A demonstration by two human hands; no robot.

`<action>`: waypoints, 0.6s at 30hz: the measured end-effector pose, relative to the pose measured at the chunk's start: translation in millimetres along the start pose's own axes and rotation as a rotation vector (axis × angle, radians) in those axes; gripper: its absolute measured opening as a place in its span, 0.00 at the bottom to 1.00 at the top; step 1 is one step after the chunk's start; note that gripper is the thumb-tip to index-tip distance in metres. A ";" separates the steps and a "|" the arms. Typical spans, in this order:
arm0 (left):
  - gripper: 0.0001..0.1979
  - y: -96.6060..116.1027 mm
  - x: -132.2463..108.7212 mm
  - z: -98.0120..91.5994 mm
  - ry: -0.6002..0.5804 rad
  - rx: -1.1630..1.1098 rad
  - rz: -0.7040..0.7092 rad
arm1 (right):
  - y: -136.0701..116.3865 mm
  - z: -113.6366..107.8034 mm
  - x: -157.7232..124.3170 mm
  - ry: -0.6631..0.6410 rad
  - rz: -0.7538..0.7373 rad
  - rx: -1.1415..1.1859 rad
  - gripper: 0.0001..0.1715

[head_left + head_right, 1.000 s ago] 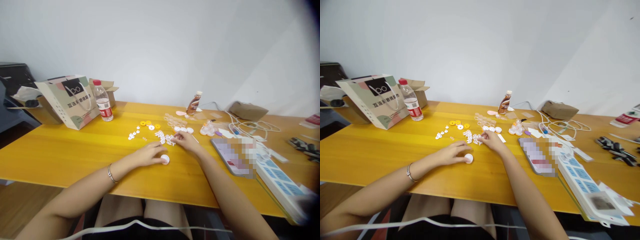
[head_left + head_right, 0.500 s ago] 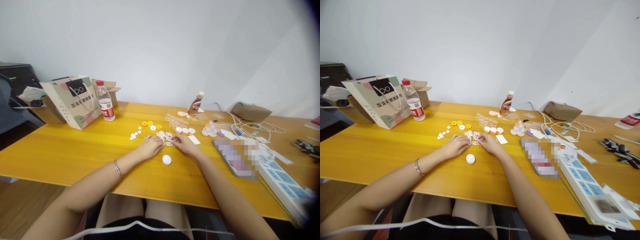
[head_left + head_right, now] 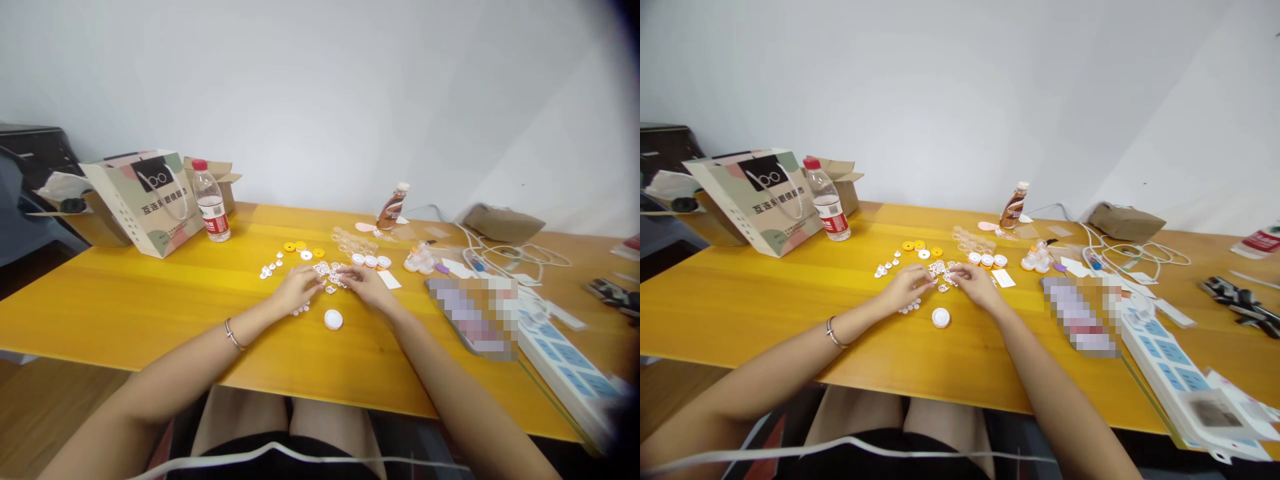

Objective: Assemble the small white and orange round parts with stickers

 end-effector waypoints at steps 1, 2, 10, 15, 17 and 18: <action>0.06 -3.6 0.7 -1.8 0.025 -0.055 -0.049 | -0.1 1.3 -0.5 0.004 0.018 0.044 0.11; 0.06 -7.8 1.2 -3.2 0.052 -0.107 -0.103 | -0.3 3.0 -1.1 0.008 0.034 0.092 0.10; 0.14 -22.4 0.2 -4.9 0.180 -0.511 -0.372 | 0.2 23.3 -12.7 -0.014 0.196 0.421 0.12; 0.13 -8.9 1.0 -6.4 0.119 -0.476 -0.267 | 0.4 35.1 -20.4 -0.055 0.298 0.545 0.13; 0.11 -6.4 1.0 -7.4 0.113 -0.403 -0.216 | 2.0 38.3 -22.3 -0.058 0.337 0.577 0.13; 0.11 -6.3 1.0 -8.5 0.122 -0.369 -0.199 | 2.4 39.2 -23.0 -0.058 0.348 0.587 0.13</action>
Point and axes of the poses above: each hand's wrist, its own x-axis towards the middle knuckle, its own z-axis out of the palm, y = z × x, the point moved 9 cm from there along x, towards the middle knuckle, and after that the axes turned 14 degrees about y, right-handed, at the moved point
